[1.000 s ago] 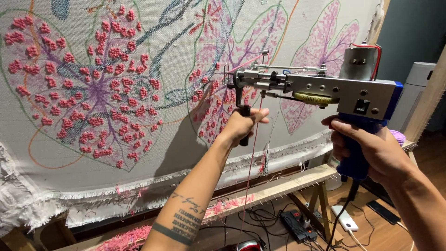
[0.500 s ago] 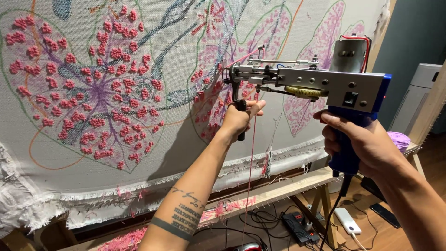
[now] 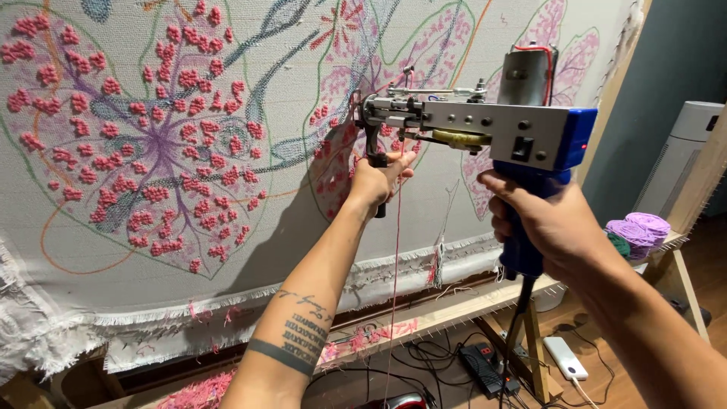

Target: Use an electric tufting gun to punch yarn through a fabric canvas to create a rug.

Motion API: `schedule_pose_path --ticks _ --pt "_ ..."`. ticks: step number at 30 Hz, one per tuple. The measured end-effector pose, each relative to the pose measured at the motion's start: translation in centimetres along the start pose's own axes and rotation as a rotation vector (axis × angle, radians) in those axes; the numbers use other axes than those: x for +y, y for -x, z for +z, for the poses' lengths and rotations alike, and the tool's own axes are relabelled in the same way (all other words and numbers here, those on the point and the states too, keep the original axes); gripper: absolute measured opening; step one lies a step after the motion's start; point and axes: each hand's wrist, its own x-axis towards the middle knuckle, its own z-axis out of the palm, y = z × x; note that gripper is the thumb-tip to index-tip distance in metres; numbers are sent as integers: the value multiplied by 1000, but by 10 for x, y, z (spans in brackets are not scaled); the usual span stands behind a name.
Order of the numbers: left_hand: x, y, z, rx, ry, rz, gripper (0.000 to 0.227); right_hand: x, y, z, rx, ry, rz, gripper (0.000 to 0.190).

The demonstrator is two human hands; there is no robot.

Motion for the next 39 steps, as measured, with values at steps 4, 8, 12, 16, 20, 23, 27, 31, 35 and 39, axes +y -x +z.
schedule_pose_path --ticks 4,8,12,16,20,23,27,31,35,39 --pt "-42 -44 -17 14 -22 117 30 11 -2 18 15 -19 -39 22" --pt "-20 -33 -27 -34 -99 90 29 18 -6 29 49 -49 25 22" --pt "-28 -52 -30 -69 -118 77 28 21 -8 34 60 -89 17 21" --pt "-50 -81 -30 -140 -16 128 32 18 -15 33 53 -85 13 22" --pt "-40 -79 -32 -119 -115 22 39 18 -19 31 49 -59 -1 20" --pt "-62 -103 -32 -178 -119 128 43 17 -20 23 29 -74 -14 20" --pt "16 -27 -27 -384 17 15 54 4 -13 7 41 -38 30 19" --pt "24 -11 -19 -512 144 -68 62 -4 -7 -16 43 -13 28 23" --pt "25 -2 -3 -534 88 -88 60 -1 -4 -45 -27 -26 6 26" --pt "50 15 13 -466 -32 -119 48 5 3 -69 -61 -82 -15 31"
